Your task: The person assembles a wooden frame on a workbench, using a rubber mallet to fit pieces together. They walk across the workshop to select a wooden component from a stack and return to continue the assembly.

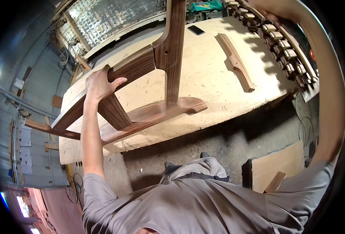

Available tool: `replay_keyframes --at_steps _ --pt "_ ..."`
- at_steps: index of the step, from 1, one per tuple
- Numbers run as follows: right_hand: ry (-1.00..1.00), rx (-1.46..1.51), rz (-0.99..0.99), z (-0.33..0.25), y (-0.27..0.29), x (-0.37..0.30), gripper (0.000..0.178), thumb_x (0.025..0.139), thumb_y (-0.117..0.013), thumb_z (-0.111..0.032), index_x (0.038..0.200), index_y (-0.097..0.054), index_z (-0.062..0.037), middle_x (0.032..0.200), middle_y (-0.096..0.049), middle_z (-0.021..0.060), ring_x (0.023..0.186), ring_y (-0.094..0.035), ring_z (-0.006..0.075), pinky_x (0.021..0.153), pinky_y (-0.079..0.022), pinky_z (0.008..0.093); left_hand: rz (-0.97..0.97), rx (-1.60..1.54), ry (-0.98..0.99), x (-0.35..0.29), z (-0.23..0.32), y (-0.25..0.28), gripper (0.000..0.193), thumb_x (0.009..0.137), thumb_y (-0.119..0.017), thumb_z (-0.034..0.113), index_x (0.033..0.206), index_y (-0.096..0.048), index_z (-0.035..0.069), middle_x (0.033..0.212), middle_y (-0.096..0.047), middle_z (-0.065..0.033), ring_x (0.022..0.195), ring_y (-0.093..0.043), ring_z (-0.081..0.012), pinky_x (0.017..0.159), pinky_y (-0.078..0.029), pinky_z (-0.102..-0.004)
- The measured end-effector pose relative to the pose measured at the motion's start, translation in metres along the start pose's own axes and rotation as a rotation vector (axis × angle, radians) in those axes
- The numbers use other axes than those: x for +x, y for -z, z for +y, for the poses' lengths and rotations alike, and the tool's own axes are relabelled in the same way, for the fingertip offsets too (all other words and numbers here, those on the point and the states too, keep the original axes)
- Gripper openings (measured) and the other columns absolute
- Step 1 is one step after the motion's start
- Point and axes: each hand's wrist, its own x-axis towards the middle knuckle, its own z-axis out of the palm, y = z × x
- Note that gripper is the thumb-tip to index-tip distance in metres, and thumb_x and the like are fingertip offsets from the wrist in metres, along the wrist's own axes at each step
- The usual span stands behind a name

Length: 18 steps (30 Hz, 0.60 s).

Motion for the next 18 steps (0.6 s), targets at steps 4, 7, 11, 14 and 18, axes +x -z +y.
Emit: replay_keyframes --at_steps 4,7,11,14,18 --pt "0.086 0.675 0.062 0.090 -0.076 0.007 0.026 0.088 -0.061 -0.015 0.107 -0.048 -0.0029 0.061 -0.045 -0.0029 0.042 -0.042 0.0025 0.033 -0.035 0.0166 -0.024 -0.112 0.053 0.005 0.007 0.003 0.075 0.071 -0.066 0.070 0.101 -0.067 0.001 0.087 -0.069 -0.0219 0.087 -0.067 -0.0379 0.077 -0.051 -0.0452" --pt "-0.149 1.204 0.041 0.098 -0.157 -0.009 0.016 0.088 -0.060 -0.010 0.098 -0.048 -0.0049 0.061 -0.045 -0.0042 0.042 -0.039 0.0025 0.032 -0.032 0.0178 0.147 -0.087 -0.045 0.006 -0.004 -0.012 0.068 0.072 -0.067 0.068 0.088 -0.066 0.002 0.076 -0.067 -0.0198 0.081 -0.066 -0.0376 0.071 -0.051 -0.0454" --pt "-0.340 1.208 -0.170 0.056 -0.270 -0.040 0.014 0.087 -0.057 -0.006 0.091 -0.045 -0.0095 0.062 -0.044 -0.0036 0.043 -0.038 0.0051 0.037 -0.033 0.0214 0.165 -0.051 -0.020 0.002 -0.005 -0.013 0.069 0.070 -0.067 0.069 0.089 -0.067 0.003 0.079 -0.068 -0.0187 0.080 -0.066 -0.0370 0.071 -0.051 -0.0453" --pt "-0.360 1.472 -0.423 0.039 -0.296 -0.058 0.016 0.087 -0.056 -0.007 0.094 -0.042 -0.0095 0.064 -0.044 -0.0015 0.044 -0.041 0.0063 0.039 -0.039 0.0247 0.185 -0.098 -0.043 0.005 0.000 -0.015 0.070 0.070 -0.067 0.070 0.092 -0.068 0.003 0.082 -0.068 -0.0188 0.081 -0.066 -0.0378 0.073 -0.052 -0.0450" --pt "-0.337 1.405 -0.434 0.049 -0.283 -0.054 0.015 0.086 -0.055 -0.005 0.094 -0.042 -0.0073 0.065 -0.045 -0.0011 0.044 -0.042 0.0070 0.039 -0.041 0.0244 0.220 -0.055 -0.087 0.002 -0.010 -0.015 0.072 0.072 -0.064 0.071 0.097 -0.068 0.003 0.085 -0.069 -0.0204 0.086 -0.066 -0.0388 0.076 -0.052 -0.0452"
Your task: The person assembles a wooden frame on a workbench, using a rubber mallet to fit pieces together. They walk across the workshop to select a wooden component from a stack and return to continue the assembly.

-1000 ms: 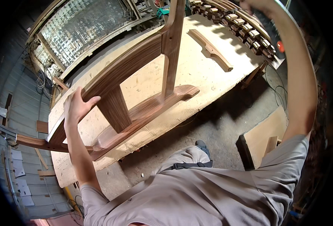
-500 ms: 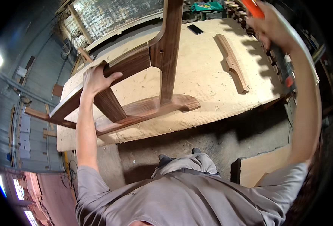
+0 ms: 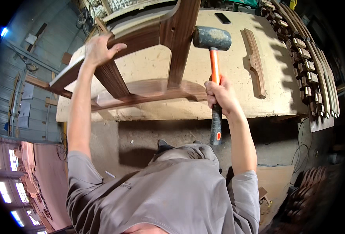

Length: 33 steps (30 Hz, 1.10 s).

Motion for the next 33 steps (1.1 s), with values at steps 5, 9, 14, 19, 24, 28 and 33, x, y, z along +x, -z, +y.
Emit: replay_keyframes --at_steps 5,9,14,19,24,28,33 --pt "0.023 -0.018 0.016 0.014 -0.007 0.004 0.016 0.086 -0.056 -0.006 0.093 -0.041 -0.0067 0.064 -0.044 -0.0016 0.044 -0.042 0.0070 0.040 -0.042 0.0262 -0.020 0.055 0.056 0.002 -0.004 -0.011 0.072 0.073 -0.065 0.070 0.100 -0.070 0.004 0.086 -0.069 -0.0210 0.085 -0.067 -0.0385 0.075 -0.053 -0.0448" --pt "0.053 -0.093 -0.033 0.022 0.008 0.016 0.015 0.087 -0.057 -0.008 0.092 -0.043 -0.0062 0.062 -0.044 -0.0019 0.043 -0.043 0.0078 0.040 -0.042 0.0264 0.017 0.078 0.037 -0.005 0.002 -0.004 0.072 0.077 -0.061 0.070 0.112 -0.067 0.007 0.096 -0.070 -0.0201 0.092 -0.066 -0.0390 0.080 -0.051 -0.0449" --pt "0.033 -0.296 0.125 0.075 0.080 0.026 0.012 0.087 -0.059 -0.012 0.090 -0.049 -0.0076 0.062 -0.046 -0.0012 0.044 -0.044 0.0097 0.041 -0.039 0.0259 0.212 0.149 0.019 -0.035 0.009 0.001 0.079 0.056 -0.083 0.056 0.113 -0.057 0.007 0.110 -0.060 -0.0163 0.106 -0.056 -0.0357 0.091 -0.045 -0.0458" --pt "-0.211 -0.267 0.280 0.132 0.170 0.041 0.011 0.086 -0.059 -0.011 0.084 -0.048 -0.0118 0.063 -0.046 -0.0020 0.045 -0.044 0.0087 0.043 -0.039 0.0271 0.054 0.192 0.227 -0.025 -0.023 -0.003 0.081 0.057 -0.083 0.056 0.115 -0.055 0.007 0.113 -0.058 -0.0162 0.109 -0.054 -0.0347 0.094 -0.043 -0.0456" --pt "-0.193 -0.327 0.449 0.157 0.223 0.061 0.009 0.087 -0.057 -0.012 0.084 -0.049 -0.0119 0.061 -0.047 -0.0018 0.044 -0.045 0.0093 0.041 -0.039 0.0273 -0.108 0.065 0.292 0.039 -0.048 -0.031 0.078 0.059 -0.084 0.049 0.116 -0.056 0.004 0.111 -0.061 -0.0205 0.108 -0.057 -0.0373 0.092 -0.046 -0.0443" --pt "-0.097 -0.463 0.478 0.182 0.242 0.067 0.007 0.084 -0.058 -0.010 0.083 -0.052 -0.0080 0.059 -0.049 0.0001 0.043 -0.047 0.0112 0.040 -0.038 0.0276 -0.203 -0.005 0.240 0.073 -0.071 -0.052 0.076 0.058 -0.085 0.044 0.117 -0.058 0.004 0.112 -0.063 -0.0219 0.109 -0.059 -0.0358 0.093 -0.046 -0.0429" --pt "-0.112 -0.463 0.552 0.178 0.229 0.067 0.008 0.080 -0.059 -0.008 0.084 -0.053 -0.0038 0.059 -0.052 0.0028 0.044 -0.051 0.0129 0.041 -0.041 0.0283 -0.332 -0.203 0.212 0.108 -0.079 -0.074 0.080 0.058 -0.085 0.041 0.123 -0.058 0.004 0.122 -0.062 -0.0208 0.116 -0.057 -0.0324 0.099 -0.044 -0.0405"
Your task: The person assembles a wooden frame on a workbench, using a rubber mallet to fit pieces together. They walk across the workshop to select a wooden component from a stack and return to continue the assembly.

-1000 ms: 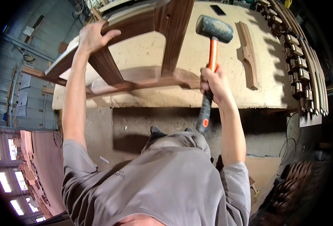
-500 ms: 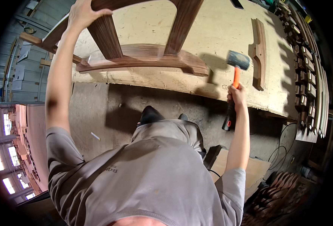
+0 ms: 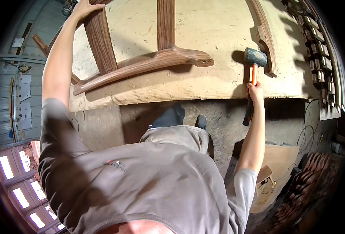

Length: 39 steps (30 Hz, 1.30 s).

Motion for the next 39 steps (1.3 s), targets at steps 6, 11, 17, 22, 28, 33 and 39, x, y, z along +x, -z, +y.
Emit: replay_keyframes --at_steps 6,11,17,22,28,33,39 --pt "0.010 -0.045 0.054 -0.003 -0.001 -0.010 0.006 0.082 -0.058 -0.010 0.083 -0.052 -0.0069 0.059 -0.051 0.0018 0.042 -0.049 0.0124 0.039 -0.040 0.0280 0.187 -0.045 -0.191 0.046 -0.038 -0.036 0.080 0.058 -0.084 0.043 0.124 -0.059 0.005 0.121 -0.062 -0.0194 0.115 -0.057 -0.0314 0.100 -0.044 -0.0388" --pt "0.006 -0.055 0.072 0.002 -0.001 -0.008 0.007 0.082 -0.058 -0.010 0.084 -0.052 -0.0064 0.060 -0.051 0.0019 0.043 -0.050 0.0127 0.039 -0.041 0.0281 -0.079 0.038 0.063 0.071 -0.054 -0.046 0.085 0.057 -0.082 0.052 0.122 -0.057 0.004 0.119 -0.062 -0.0205 0.112 -0.058 -0.0345 0.097 -0.045 -0.0406" --pt "0.023 -0.059 0.100 -0.005 -0.006 -0.011 0.005 0.080 -0.057 -0.006 0.082 -0.054 -0.0028 0.058 -0.053 0.0036 0.040 -0.049 0.0125 0.036 -0.040 0.0282 0.013 0.112 0.037 0.071 -0.063 -0.048 0.086 0.056 -0.081 0.056 0.120 -0.058 0.003 0.117 -0.062 -0.0220 0.113 -0.058 -0.0351 0.097 -0.045 -0.0422" --pt "0.244 -0.828 0.299 -0.026 0.003 -0.013 0.026 0.083 -0.064 -0.025 0.090 -0.057 -0.0011 0.068 -0.061 0.0129 0.060 -0.061 0.0293 0.055 -0.048 0.0416 0.174 0.113 -0.029 0.023 -0.040 -0.024 0.083 0.054 -0.082 0.056 0.116 -0.060 0.005 0.116 -0.062 -0.0204 0.111 -0.057 -0.0360 0.096 -0.045 -0.0440" --pt "0.195 0.279 -0.177 -0.179 -0.011 -0.046 0.051 0.098 -0.049 -0.047 0.122 -0.057 -0.0029 0.087 -0.067 0.0111 0.066 -0.065 0.0162 0.060 -0.053 0.0298 0.575 0.309 -0.078 -0.111 -0.011 -0.007 0.076 0.058 -0.082 0.054 0.118 -0.062 0.010 0.115 -0.064 -0.0126 0.108 -0.058 -0.0333 0.092 -0.045 -0.0431" --pt "0.145 0.336 -0.784 -0.255 -0.044 -0.103 0.084 0.093 -0.024 -0.071 0.145 -0.033 -0.0062 0.089 -0.066 0.0195 0.063 -0.064 0.0215 0.056 -0.052 0.0303 0.727 0.268 -0.105 -0.199 0.023 -0.014 0.084 0.050 -0.087 0.050 0.120 -0.060 0.011 0.114 -0.061 -0.0055 0.110 -0.055 -0.0259 0.096 -0.040 -0.0411" --pt "0.118 0.337 -0.862 -0.297 -0.058 -0.143 0.094 0.088 -0.021 -0.078 0.141 -0.036 -0.0011 0.101 -0.063 0.0311 0.055 -0.063 0.0229 0.038 -0.049 0.0242 0.772 0.250 -0.081 -0.272 0.043 -0.010 0.079 0.062 -0.081 0.053 0.124 -0.059 0.008 0.114 -0.060 -0.0096 0.107 -0.056 -0.0263 0.090 -0.041 -0.0411"
